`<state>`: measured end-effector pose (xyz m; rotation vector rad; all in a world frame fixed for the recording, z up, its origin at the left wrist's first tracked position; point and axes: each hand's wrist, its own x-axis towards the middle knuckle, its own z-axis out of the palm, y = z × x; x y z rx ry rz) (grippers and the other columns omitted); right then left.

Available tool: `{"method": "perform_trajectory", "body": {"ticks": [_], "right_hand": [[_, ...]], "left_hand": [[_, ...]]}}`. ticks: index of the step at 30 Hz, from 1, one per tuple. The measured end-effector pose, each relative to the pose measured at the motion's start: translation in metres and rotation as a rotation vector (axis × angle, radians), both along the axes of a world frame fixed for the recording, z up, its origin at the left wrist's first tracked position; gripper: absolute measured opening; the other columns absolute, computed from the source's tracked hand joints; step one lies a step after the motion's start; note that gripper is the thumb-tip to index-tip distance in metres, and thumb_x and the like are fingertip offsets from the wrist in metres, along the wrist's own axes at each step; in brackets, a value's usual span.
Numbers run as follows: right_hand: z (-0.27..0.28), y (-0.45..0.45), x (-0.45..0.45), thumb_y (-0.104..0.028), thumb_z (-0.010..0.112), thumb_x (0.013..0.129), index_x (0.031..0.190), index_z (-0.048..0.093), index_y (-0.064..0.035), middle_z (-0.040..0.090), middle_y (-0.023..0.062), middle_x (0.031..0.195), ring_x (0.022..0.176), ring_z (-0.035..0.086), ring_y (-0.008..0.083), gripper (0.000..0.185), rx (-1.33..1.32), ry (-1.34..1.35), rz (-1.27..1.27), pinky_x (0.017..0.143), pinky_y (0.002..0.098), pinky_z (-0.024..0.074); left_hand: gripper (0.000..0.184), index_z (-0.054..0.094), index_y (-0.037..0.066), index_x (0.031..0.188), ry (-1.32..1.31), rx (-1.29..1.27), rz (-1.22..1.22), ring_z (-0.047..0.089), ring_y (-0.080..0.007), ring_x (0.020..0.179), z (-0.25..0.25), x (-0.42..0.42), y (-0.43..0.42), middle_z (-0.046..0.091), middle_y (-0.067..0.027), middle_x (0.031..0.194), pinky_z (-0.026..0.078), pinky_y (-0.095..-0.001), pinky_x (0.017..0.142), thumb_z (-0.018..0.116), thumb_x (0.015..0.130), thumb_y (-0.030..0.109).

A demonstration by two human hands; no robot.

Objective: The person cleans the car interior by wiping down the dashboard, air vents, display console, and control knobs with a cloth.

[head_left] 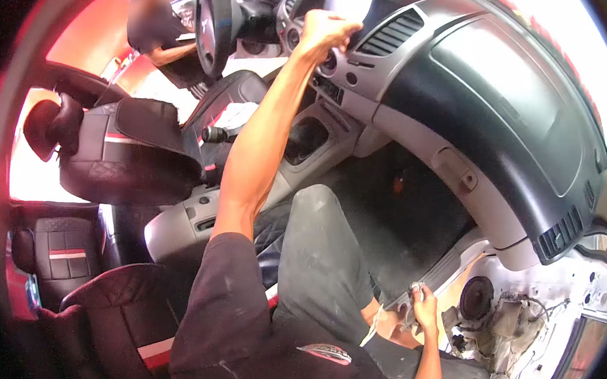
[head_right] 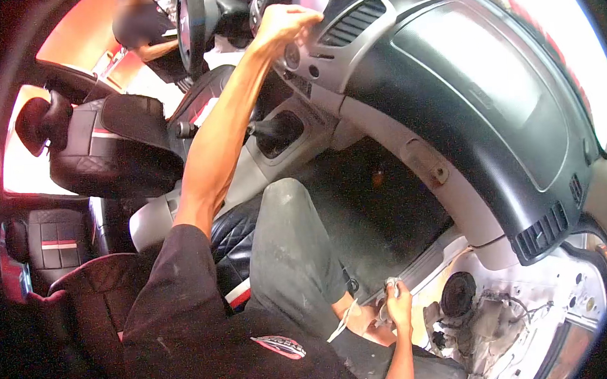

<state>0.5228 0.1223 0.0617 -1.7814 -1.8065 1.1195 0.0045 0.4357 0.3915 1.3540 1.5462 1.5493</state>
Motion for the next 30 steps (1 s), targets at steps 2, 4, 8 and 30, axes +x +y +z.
{"method": "perform_trajectory", "body": {"ticks": [2, 4, 8, 30], "right_hand": [[0.016, 0.008, -0.005, -0.027, 0.062, 0.101, 0.108, 0.068, 0.0046, 0.073, 0.0176, 0.091, 0.085, 0.067, 0.0220, 0.033, -0.145, 0.050, -0.011, 0.079, 0.0372, 0.0514], [0.024, 0.011, -0.011, -0.027, 0.062, 0.101, 0.108, 0.067, 0.0051, 0.074, 0.0188, 0.092, 0.087, 0.069, 0.0235, 0.034, -0.158, 0.042, 0.001, 0.080, 0.0377, 0.0518], [-0.003, 0.002, -0.003, -0.030, 0.063, 0.099, 0.111, 0.068, 0.0030, 0.073, 0.0207, 0.091, 0.088, 0.069, 0.0237, 0.036, 0.024, -0.028, 0.014, 0.080, 0.0381, 0.0522], [-0.031, -0.004, -0.005, -0.036, 0.065, 0.096, 0.119, 0.066, 0.0107, 0.070, 0.0332, 0.108, 0.110, 0.069, 0.0419, 0.052, -0.142, -0.080, 0.055, 0.093, 0.0442, 0.0523]], "left_hand": [[0.022, 0.077, 0.000, 0.095, 0.033, -0.070, -0.009, 0.055, -0.0075, 0.048, 0.008, 0.000, -0.001, 0.066, -0.0041, 0.063, 0.044, -0.0235, 0.043, 0.082, 0.085, 0.019], [0.022, 0.077, -0.001, 0.096, 0.049, -0.048, 0.024, 0.056, -0.0082, 0.047, 0.019, 0.012, 0.007, 0.067, -0.0041, 0.064, 0.045, -0.0236, 0.043, 0.083, 0.085, 0.018], [0.020, 0.075, -0.001, 0.095, 0.086, 0.001, 0.017, 0.058, -0.0091, 0.048, 0.026, 0.027, 0.002, 0.067, -0.0041, 0.065, 0.047, -0.0237, 0.044, 0.081, 0.086, 0.016], [0.022, 0.072, -0.004, 0.093, -0.131, -0.022, -0.122, 0.067, -0.0140, 0.064, 0.029, 0.015, 0.025, 0.068, -0.0079, 0.081, 0.061, -0.0275, 0.057, 0.080, 0.085, 0.015]]}}
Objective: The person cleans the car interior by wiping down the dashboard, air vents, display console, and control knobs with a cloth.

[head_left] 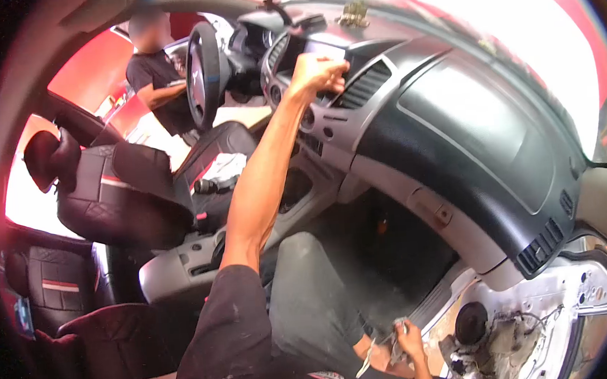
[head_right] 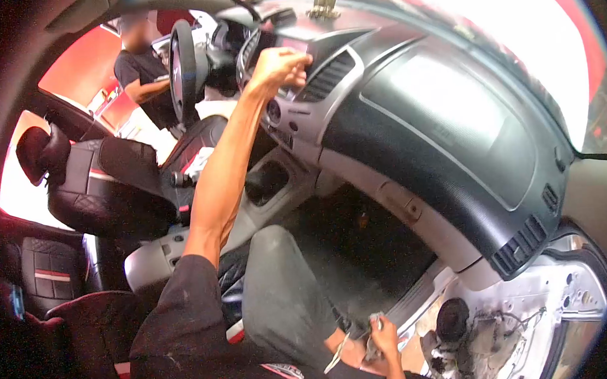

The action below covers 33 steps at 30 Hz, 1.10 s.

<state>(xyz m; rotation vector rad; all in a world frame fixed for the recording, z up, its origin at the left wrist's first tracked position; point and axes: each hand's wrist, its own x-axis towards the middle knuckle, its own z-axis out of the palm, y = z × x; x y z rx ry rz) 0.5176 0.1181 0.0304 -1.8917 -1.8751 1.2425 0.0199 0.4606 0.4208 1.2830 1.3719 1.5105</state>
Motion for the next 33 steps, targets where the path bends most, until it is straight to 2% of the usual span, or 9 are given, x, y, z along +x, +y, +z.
{"method": "perform_trajectory", "body": {"ticks": [5, 7, 11, 13, 15, 16, 18, 24, 33], "right_hand": [[0.033, 0.007, -0.010, -0.035, 0.066, 0.097, 0.118, 0.066, 0.0107, 0.070, 0.0329, 0.106, 0.107, 0.070, 0.0413, 0.051, -0.077, -0.007, -0.025, 0.092, 0.0436, 0.0523], [-0.004, 0.000, 0.001, -0.034, 0.066, 0.097, 0.117, 0.067, 0.0066, 0.070, 0.0321, 0.106, 0.106, 0.070, 0.0401, 0.045, 0.019, -0.004, -0.021, 0.091, 0.0432, 0.0520], [-0.001, 0.003, 0.001, -0.032, 0.062, 0.099, 0.116, 0.067, 0.0048, 0.071, 0.0290, 0.103, 0.103, 0.071, 0.0390, 0.041, 0.010, 0.020, -0.027, 0.088, 0.0434, 0.0523], [0.021, 0.008, -0.002, -0.039, 0.060, 0.099, 0.128, 0.065, 0.0010, 0.067, 0.0306, 0.120, 0.117, 0.064, 0.0444, 0.050, -0.168, 0.007, -0.072, 0.100, 0.0478, 0.0496], [0.020, 0.009, -0.002, -0.040, 0.060, 0.099, 0.127, 0.066, -0.0006, 0.067, 0.0295, 0.121, 0.118, 0.064, 0.0438, 0.048, -0.202, -0.015, -0.041, 0.100, 0.0474, 0.0497], [0.014, 0.005, -0.003, -0.033, 0.062, 0.099, 0.118, 0.066, 0.0048, 0.071, 0.0289, 0.100, 0.101, 0.070, 0.0415, 0.042, -0.076, -0.019, -0.042, 0.087, 0.0453, 0.0521], [0.007, 0.001, -0.005, -0.033, 0.062, 0.099, 0.120, 0.066, 0.0046, 0.071, 0.0292, 0.098, 0.099, 0.071, 0.0422, 0.043, 0.022, -0.034, -0.034, 0.085, 0.0460, 0.0523], [0.035, 0.014, -0.011, -0.033, 0.062, 0.099, 0.121, 0.066, 0.0037, 0.071, 0.0292, 0.102, 0.104, 0.070, 0.0423, 0.043, -0.141, -0.025, -0.084, 0.090, 0.0448, 0.0521], [0.022, 0.007, -0.007, -0.035, 0.062, 0.099, 0.129, 0.063, 0.0028, 0.071, 0.0288, 0.109, 0.105, 0.070, 0.0409, 0.049, -0.090, -0.046, -0.025, 0.091, 0.0456, 0.0530]], "left_hand": [[0.022, 0.073, -0.004, 0.093, -0.029, -0.011, 0.037, 0.067, -0.0150, 0.062, -0.015, -0.008, -0.006, 0.068, -0.0075, 0.079, 0.061, -0.0279, 0.057, 0.080, 0.085, 0.015], [0.023, 0.072, -0.007, 0.093, -0.013, 0.031, 0.035, 0.069, -0.0170, 0.061, -0.005, 0.000, -0.001, 0.070, -0.0118, 0.077, 0.062, -0.0311, 0.055, 0.081, 0.083, 0.011], [0.027, 0.073, -0.003, 0.112, 0.022, 0.008, -0.103, 0.068, -0.0144, 0.074, -0.026, -0.025, -0.017, 0.067, -0.0088, 0.093, 0.059, -0.0266, 0.065, 0.074, 0.091, 0.013], [0.023, 0.074, -0.003, 0.106, 0.020, -0.006, 0.016, 0.063, -0.0103, 0.067, -0.020, -0.016, -0.007, 0.067, -0.0053, 0.087, 0.057, -0.0250, 0.062, 0.073, 0.093, 0.016], [0.023, 0.075, 0.000, 0.103, 0.016, 0.019, -0.007, 0.061, -0.0093, 0.067, -0.012, -0.015, 0.008, 0.067, -0.0024, 0.087, 0.056, -0.0237, 0.061, 0.073, 0.094, 0.022], [0.024, 0.074, 0.000, 0.103, 0.014, 0.010, -0.011, 0.061, -0.0095, 0.069, -0.014, -0.014, 0.007, 0.068, -0.0022, 0.087, 0.055, -0.0240, 0.062, 0.073, 0.094, 0.022], [0.024, 0.075, 0.001, 0.104, 0.053, -0.043, 0.003, 0.062, -0.0099, 0.073, -0.023, -0.021, -0.002, 0.067, -0.0006, 0.086, 0.054, -0.0246, 0.064, 0.074, 0.094, 0.023], [0.021, 0.076, 0.003, 0.098, 0.055, -0.015, -0.007, 0.059, -0.0082, 0.068, -0.018, -0.013, 0.004, 0.061, 0.0028, 0.078, 0.051, -0.0230, 0.060, 0.077, 0.091, 0.024], [0.024, 0.074, 0.000, 0.098, 0.042, -0.117, 0.040, 0.062, -0.0099, 0.066, -0.018, -0.015, -0.008, 0.064, -0.0002, 0.080, 0.053, -0.0241, 0.058, 0.080, 0.088, 0.021]]}}
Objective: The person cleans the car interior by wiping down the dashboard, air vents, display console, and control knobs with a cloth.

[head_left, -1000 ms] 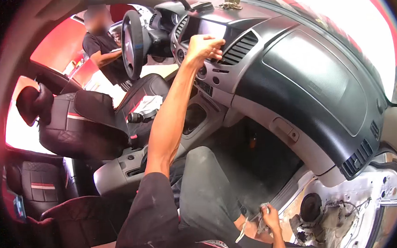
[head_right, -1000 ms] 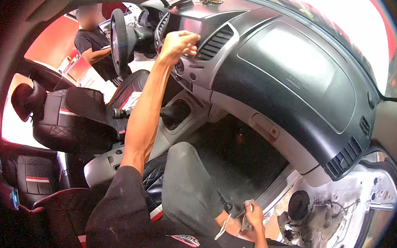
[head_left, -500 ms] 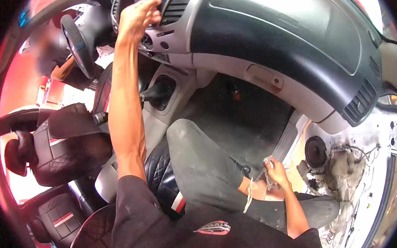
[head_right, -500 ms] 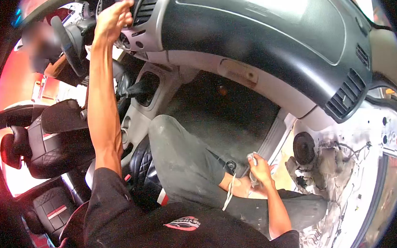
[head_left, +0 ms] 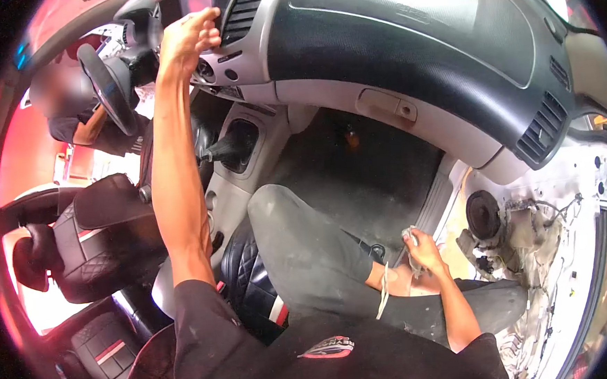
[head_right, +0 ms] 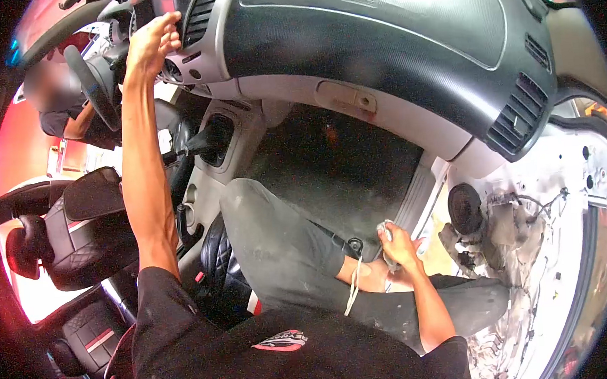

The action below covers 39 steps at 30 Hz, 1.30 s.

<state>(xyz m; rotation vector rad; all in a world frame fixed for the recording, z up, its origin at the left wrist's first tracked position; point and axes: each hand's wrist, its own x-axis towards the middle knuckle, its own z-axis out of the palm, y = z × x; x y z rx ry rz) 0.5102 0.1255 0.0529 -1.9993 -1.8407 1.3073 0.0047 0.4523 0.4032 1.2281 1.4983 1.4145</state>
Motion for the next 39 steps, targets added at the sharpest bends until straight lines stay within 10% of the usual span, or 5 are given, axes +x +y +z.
{"method": "perform_trajectory", "body": {"ticks": [39], "right_hand": [[0.025, 0.010, -0.006, -0.034, 0.063, 0.097, 0.126, 0.064, 0.0040, 0.069, 0.0307, 0.114, 0.110, 0.067, 0.0434, 0.047, 0.011, 0.063, -0.025, 0.092, 0.0464, 0.0520]], "left_hand": [[0.021, 0.074, -0.001, 0.093, -0.229, -0.058, 0.068, 0.063, -0.0130, 0.064, -0.007, 0.001, 0.001, 0.065, -0.0037, 0.079, 0.054, -0.0236, 0.053, 0.084, 0.083, 0.015]]}}
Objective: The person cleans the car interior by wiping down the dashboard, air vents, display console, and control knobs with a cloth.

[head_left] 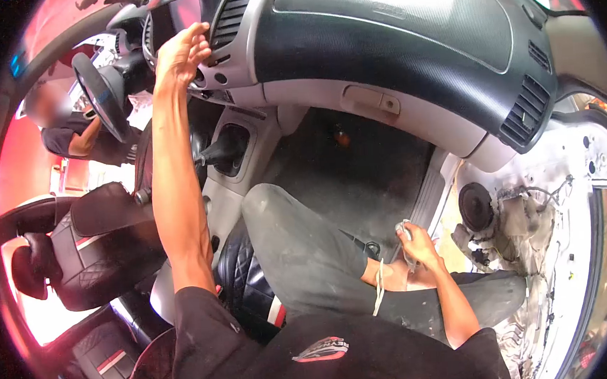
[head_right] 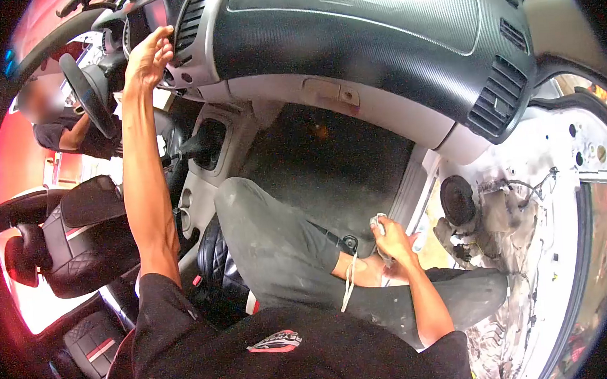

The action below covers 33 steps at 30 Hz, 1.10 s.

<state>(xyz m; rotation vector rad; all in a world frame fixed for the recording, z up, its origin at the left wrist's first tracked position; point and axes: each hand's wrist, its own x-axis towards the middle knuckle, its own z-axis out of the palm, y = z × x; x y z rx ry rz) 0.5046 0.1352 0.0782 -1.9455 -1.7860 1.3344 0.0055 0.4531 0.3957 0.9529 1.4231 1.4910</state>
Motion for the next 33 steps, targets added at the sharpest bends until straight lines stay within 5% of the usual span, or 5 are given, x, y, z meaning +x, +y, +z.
{"method": "perform_trajectory", "body": {"ticks": [5, 6, 11, 33], "right_hand": [[0.008, -0.001, -0.001, -0.031, 0.063, 0.097, 0.121, 0.066, 0.0037, 0.068, 0.0300, 0.117, 0.113, 0.065, 0.0457, 0.042, -0.035, -0.005, 0.000, 0.096, 0.0477, 0.0500], [0.009, 0.000, -0.001, -0.031, 0.063, 0.097, 0.120, 0.066, 0.0037, 0.068, 0.0302, 0.117, 0.113, 0.065, 0.0458, 0.042, -0.011, -0.010, 0.001, 0.096, 0.0478, 0.0500], [-0.007, -0.004, 0.001, -0.030, 0.062, 0.098, 0.118, 0.066, 0.0027, 0.068, 0.0299, 0.115, 0.112, 0.065, 0.0463, 0.039, 0.034, 0.016, 0.004, 0.095, 0.0484, 0.0501], [-0.007, -0.002, 0.002, -0.037, 0.063, 0.098, 0.129, 0.064, 0.0011, 0.069, 0.0276, 0.119, 0.112, 0.068, 0.0412, 0.048, -0.029, -0.063, 0.021, 0.096, 0.0455, 0.0515]], "left_hand": [[0.023, 0.076, -0.001, 0.095, -0.025, 0.028, -0.008, 0.063, -0.0142, 0.064, -0.002, -0.001, 0.007, 0.064, -0.0046, 0.081, 0.058, -0.0262, 0.057, 0.082, 0.085, 0.018], [0.020, 0.074, 0.003, 0.099, 0.000, -0.033, 0.039, 0.059, -0.0090, 0.063, -0.004, 0.002, 0.002, 0.061, 0.0011, 0.075, 0.051, -0.0199, 0.054, 0.080, 0.089, 0.020], [0.021, 0.075, 0.003, 0.099, -0.043, 0.017, 0.023, 0.058, -0.0086, 0.063, 0.000, 0.007, 0.005, 0.060, 0.0019, 0.075, 0.049, -0.0190, 0.051, 0.079, 0.090, 0.022], [0.023, 0.076, 0.005, 0.100, -0.063, -0.013, 0.030, 0.057, -0.0064, 0.062, -0.002, 0.007, 0.005, 0.059, 0.0031, 0.074, 0.046, -0.0175, 0.049, 0.081, 0.089, 0.025]]}}
